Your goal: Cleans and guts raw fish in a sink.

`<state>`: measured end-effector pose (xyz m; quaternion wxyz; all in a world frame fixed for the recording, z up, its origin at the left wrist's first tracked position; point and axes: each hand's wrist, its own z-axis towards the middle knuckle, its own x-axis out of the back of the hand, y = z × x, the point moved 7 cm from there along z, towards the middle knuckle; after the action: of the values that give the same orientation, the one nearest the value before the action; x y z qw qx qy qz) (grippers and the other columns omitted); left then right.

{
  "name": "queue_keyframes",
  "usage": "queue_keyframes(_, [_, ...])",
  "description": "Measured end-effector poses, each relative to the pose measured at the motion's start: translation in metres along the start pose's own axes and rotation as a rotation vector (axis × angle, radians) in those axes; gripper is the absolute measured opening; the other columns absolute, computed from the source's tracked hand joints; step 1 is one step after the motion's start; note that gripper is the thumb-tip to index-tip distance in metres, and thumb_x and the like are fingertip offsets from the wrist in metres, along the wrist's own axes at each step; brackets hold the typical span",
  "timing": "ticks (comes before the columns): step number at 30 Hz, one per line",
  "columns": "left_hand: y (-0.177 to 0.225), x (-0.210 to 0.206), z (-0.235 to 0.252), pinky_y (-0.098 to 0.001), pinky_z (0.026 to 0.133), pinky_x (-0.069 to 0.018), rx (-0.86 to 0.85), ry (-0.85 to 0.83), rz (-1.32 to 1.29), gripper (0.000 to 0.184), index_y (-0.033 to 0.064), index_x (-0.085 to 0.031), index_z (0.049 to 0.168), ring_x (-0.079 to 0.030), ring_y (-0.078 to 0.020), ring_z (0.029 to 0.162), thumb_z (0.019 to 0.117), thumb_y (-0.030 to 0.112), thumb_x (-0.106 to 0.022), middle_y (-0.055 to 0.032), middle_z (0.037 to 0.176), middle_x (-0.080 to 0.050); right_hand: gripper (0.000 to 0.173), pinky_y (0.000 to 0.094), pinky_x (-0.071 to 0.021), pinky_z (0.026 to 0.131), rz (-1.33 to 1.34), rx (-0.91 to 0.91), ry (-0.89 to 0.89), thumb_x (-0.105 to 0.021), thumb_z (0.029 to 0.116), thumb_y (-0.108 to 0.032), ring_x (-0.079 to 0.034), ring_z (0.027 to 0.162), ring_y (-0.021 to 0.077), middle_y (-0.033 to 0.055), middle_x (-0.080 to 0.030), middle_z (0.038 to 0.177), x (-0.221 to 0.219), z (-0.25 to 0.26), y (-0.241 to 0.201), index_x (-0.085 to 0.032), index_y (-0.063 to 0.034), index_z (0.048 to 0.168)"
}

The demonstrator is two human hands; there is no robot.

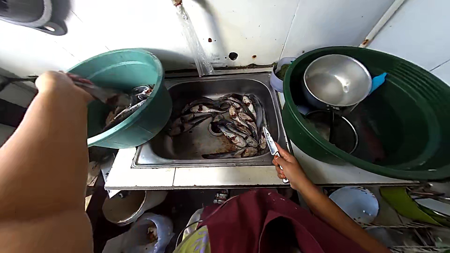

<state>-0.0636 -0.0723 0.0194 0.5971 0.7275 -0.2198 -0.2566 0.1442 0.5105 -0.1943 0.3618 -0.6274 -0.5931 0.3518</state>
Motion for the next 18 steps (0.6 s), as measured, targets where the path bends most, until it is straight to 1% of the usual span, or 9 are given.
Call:
queue_keyframes(1, [-0.002, 0.008, 0.003, -0.0276, 0.061, -0.0499, -0.027, 0.037, 0.023, 0.018, 0.0181, -0.045, 0.092, -0.052, -0.0096, 0.063, 0.1073, 0.024, -0.038, 0.0016, 0.074, -0.048, 0.059, 0.0231, -0.0323, 0.041, -0.013, -0.010, -0.014, -0.038, 0.1094, -0.010, -0.036, 0.048, 0.0074, -0.0005, -0.045, 0.078, 0.001, 0.001, 0.001, -0.022, -0.0184, 0.165])
queue_keyframes(2, [-0.005, 0.014, 0.004, -0.0236, 0.058, -0.0470, -0.030, 0.041, 0.025, 0.022, 0.0197, -0.043, 0.088, -0.048, -0.0067, 0.057, 0.1087, 0.024, -0.035, 0.0046, 0.069, -0.043, 0.059, 0.0229, -0.0321, 0.041, -0.023, -0.020, -0.026, -0.038, 0.1097, -0.010, -0.036, 0.048, 0.0073, -0.0006, -0.045, 0.078, 0.002, 0.002, 0.002, -0.021, -0.0187, 0.165])
queue_keyframes(5, [-0.017, 0.021, 0.011, -0.0193, 0.051, -0.0368, 0.001, 0.023, 0.021, 0.033, 0.0214, -0.046, 0.084, -0.038, -0.0032, 0.049, 0.1099, 0.027, -0.026, 0.0090, 0.060, -0.035, 0.059, 0.0223, -0.0319, 0.041, -0.040, -0.034, -0.059, -0.038, 0.1099, -0.010, -0.036, 0.048, 0.0074, -0.0006, -0.045, 0.078, 0.004, 0.005, 0.004, -0.022, -0.0204, 0.165])
queue_keyframes(7, [-0.018, 0.020, 0.014, -0.0175, 0.049, -0.0348, -0.007, 0.003, 0.092, 0.029, 0.0225, -0.049, 0.085, -0.037, -0.0016, 0.048, 0.1087, 0.024, -0.032, 0.0101, 0.059, -0.035, 0.059, 0.0223, -0.0320, 0.041, -0.048, -0.041, -0.074, -0.038, 0.1099, -0.010, -0.036, 0.048, 0.0076, -0.0007, -0.044, 0.078, 0.003, 0.005, 0.003, -0.021, -0.0206, 0.165])
queue_keyframes(10, [0.002, -0.001, -0.003, -0.0154, 0.051, -0.0364, -0.076, -0.053, 0.310, 0.017, 0.0235, -0.053, 0.096, -0.038, 0.0003, 0.050, 0.1076, 0.022, -0.040, 0.0111, 0.065, -0.038, 0.059, 0.0227, -0.0323, 0.042, -0.061, -0.043, -0.094, -0.038, 0.1103, -0.011, -0.036, 0.049, 0.0073, -0.0003, -0.046, 0.080, 0.003, 0.004, 0.002, -0.019, -0.0199, 0.166])
queue_keyframes(13, [0.029, -0.045, -0.028, -0.0141, 0.051, -0.0385, -0.216, -0.165, 0.501, 0.001, 0.0240, -0.052, 0.102, -0.039, 0.0021, 0.053, 0.1023, 0.023, -0.051, 0.0119, 0.072, -0.041, 0.059, 0.0224, -0.0324, 0.041, -0.040, -0.035, -0.096, -0.039, 0.1102, -0.011, -0.036, 0.048, 0.0072, -0.0001, -0.046, 0.081, 0.005, 0.004, 0.003, -0.020, -0.0199, 0.165])
queue_keyframes(14, [0.036, -0.065, -0.037, -0.0146, 0.052, -0.0401, -0.284, -0.216, 0.545, 0.002, 0.0240, -0.052, 0.102, -0.041, 0.0022, 0.054, 0.1007, 0.023, -0.054, 0.0118, 0.074, -0.043, 0.059, 0.0224, -0.0323, 0.041, -0.031, -0.028, -0.093, -0.039, 0.1102, -0.011, -0.036, 0.048, 0.0072, -0.0002, -0.046, 0.080, 0.005, 0.004, 0.002, -0.020, -0.0196, 0.165])
queue_keyframes(16, [0.039, -0.109, -0.064, -0.0173, 0.057, -0.0427, -0.447, -0.360, 0.624, 0.017, 0.0173, -0.056, 0.115, -0.045, 0.0013, 0.060, 0.0986, 0.020, -0.053, 0.0082, 0.084, -0.049, 0.058, 0.0226, -0.0327, 0.042, -0.012, -0.004, -0.077, -0.040, 0.1098, -0.011, -0.036, 0.048, 0.0072, 0.0000, -0.046, 0.079, 0.006, 0.003, 0.002, -0.023, -0.0184, 0.165])
queue_keyframes(18, [0.021, -0.155, -0.123, -0.0288, 0.070, -0.0476, -0.619, -0.564, 0.785, 0.034, 0.0025, -0.056, 0.130, -0.054, -0.0084, 0.076, 0.0995, 0.015, -0.048, -0.0083, 0.105, -0.060, 0.056, 0.0223, -0.0332, 0.042, 0.012, 0.016, -0.048, -0.040, 0.1097, -0.011, -0.036, 0.048, 0.0068, 0.0000, -0.047, 0.078, 0.007, 0.003, 0.002, -0.026, -0.0180, 0.164])
